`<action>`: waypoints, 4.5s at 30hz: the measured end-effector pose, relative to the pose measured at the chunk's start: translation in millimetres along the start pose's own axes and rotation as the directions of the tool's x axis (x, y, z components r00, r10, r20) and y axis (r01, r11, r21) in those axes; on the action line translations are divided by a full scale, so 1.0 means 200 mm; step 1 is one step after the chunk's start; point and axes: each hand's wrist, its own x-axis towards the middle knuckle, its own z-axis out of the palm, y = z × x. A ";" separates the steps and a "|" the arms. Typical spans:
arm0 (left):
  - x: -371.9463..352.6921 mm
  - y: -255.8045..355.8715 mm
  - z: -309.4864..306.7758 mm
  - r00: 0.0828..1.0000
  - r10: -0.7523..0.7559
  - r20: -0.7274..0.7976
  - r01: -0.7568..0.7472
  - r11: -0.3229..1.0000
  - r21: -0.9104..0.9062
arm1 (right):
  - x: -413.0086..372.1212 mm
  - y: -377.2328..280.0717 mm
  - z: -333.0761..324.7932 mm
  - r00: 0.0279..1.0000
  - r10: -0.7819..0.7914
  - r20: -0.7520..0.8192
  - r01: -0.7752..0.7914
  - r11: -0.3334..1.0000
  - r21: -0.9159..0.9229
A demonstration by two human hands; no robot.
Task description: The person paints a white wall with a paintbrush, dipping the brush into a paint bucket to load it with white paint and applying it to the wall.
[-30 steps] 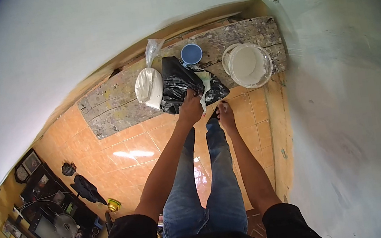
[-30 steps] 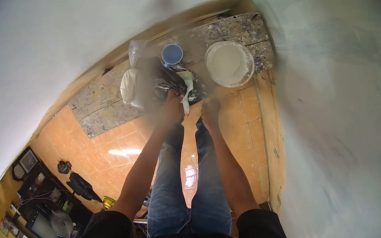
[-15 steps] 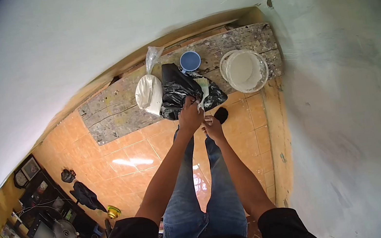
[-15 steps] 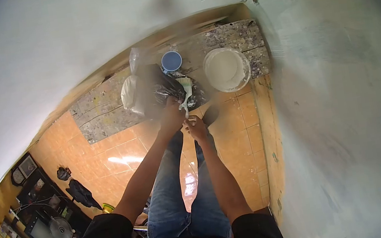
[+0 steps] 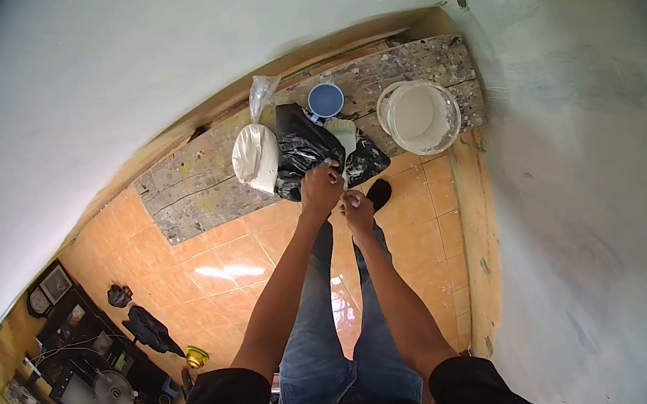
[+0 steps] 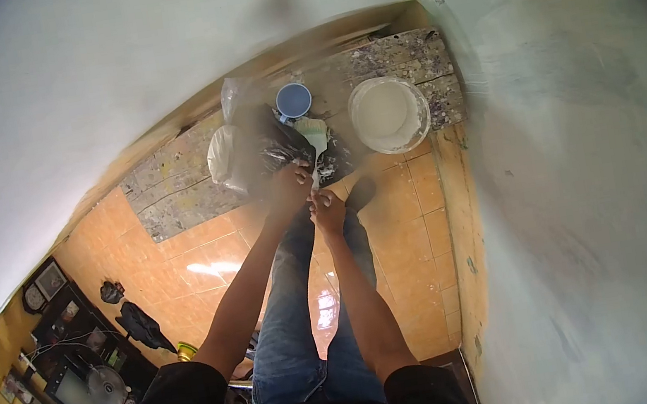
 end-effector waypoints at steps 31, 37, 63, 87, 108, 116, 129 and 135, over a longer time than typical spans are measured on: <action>0.06 -0.01 0.10 0.996 -0.046 0.077 0.020 0.951 0.308 | 0.08 0.01 -0.05 0.974 0.157 0.163 -0.137 0.982 -0.126; -0.01 -0.05 0.17 1.000 0.016 -0.025 -0.012 0.988 0.151 | 0.08 0.02 -0.13 0.945 0.203 0.257 -0.203 0.979 -0.028; -0.07 -0.03 0.14 0.969 0.055 -0.241 -0.065 0.997 -0.032 | 0.10 -0.14 -0.23 1.000 -0.007 0.022 0.009 0.993 -0.114; -0.24 0.07 -0.01 0.975 0.100 -0.201 -0.108 0.994 -0.028 | 0.19 -0.37 -0.10 0.981 0.145 0.133 -0.147 0.989 0.010; -0.57 0.21 -0.61 0.951 0.276 0.136 -0.293 0.949 0.119 | -1.01 -0.52 -0.44 0.996 -0.013 -0.085 0.017 0.998 0.056; -0.53 0.42 -0.55 0.789 0.376 0.486 -0.470 0.879 0.082 | -1.37 -0.49 -0.74 0.918 -0.114 -0.379 0.207 0.955 0.214; -0.82 1.33 0.00 0.492 0.568 0.660 -0.713 0.698 -0.069 | -1.99 -0.42 -1.14 0.793 0.065 -0.605 0.379 0.725 0.575; -1.05 1.48 0.25 0.487 0.515 0.705 -0.628 0.768 -0.127 | -2.18 -0.55 -1.56 0.758 -0.106 -0.643 0.501 0.726 0.471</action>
